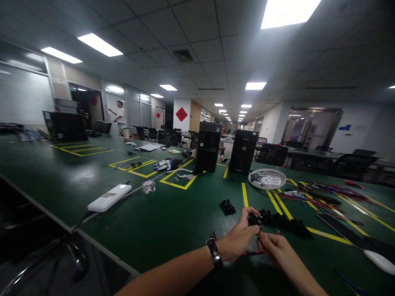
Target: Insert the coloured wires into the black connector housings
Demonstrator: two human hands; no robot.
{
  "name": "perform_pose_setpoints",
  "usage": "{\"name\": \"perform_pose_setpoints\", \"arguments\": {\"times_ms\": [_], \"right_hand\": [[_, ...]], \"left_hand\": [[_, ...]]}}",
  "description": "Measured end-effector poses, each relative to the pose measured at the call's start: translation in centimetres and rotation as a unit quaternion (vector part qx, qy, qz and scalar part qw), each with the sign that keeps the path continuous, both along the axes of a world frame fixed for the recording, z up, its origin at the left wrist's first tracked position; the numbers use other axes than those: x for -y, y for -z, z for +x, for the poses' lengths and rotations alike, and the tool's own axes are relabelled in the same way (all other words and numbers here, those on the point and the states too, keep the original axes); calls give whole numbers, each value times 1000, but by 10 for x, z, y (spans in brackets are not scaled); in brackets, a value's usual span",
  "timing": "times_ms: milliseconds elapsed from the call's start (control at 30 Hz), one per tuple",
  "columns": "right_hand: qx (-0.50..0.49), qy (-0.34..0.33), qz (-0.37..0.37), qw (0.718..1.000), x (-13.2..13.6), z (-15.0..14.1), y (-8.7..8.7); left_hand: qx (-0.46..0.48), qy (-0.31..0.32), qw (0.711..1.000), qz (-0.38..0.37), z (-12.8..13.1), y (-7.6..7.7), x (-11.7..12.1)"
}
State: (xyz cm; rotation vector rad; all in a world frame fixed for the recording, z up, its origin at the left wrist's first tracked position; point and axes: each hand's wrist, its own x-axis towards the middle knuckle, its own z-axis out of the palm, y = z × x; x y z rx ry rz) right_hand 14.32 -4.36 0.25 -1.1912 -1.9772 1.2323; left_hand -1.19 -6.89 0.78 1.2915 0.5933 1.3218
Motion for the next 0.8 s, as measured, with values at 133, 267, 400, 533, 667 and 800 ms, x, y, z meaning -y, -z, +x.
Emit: {"name": "perform_pose_setpoints", "arguments": {"times_ms": [133, 267, 400, 533, 667, 800], "right_hand": [[-1, -30, -42, 999, -3, -2, 3], [-30, -51, -61, 996, 3, -8, -1], [-65, -60, -52, 995, 9, -17, -1], [-33, -67, -28, 997, 16, -18, -8], [-17, -46, 26, 998, 23, -14, -30], [-25, -35, 74, 996, 29, -14, -46]], "left_hand": [[-46, -19, 997, 56, -6, -10, 5], [-113, -59, 985, 114, -14, -23, 8], [-70, -140, 984, 90, -12, -22, 2], [-132, -218, 958, 131, -14, -20, 1], [-139, -243, 951, 130, -23, -21, -4], [-103, -237, 958, 122, -22, -22, -8]]}}
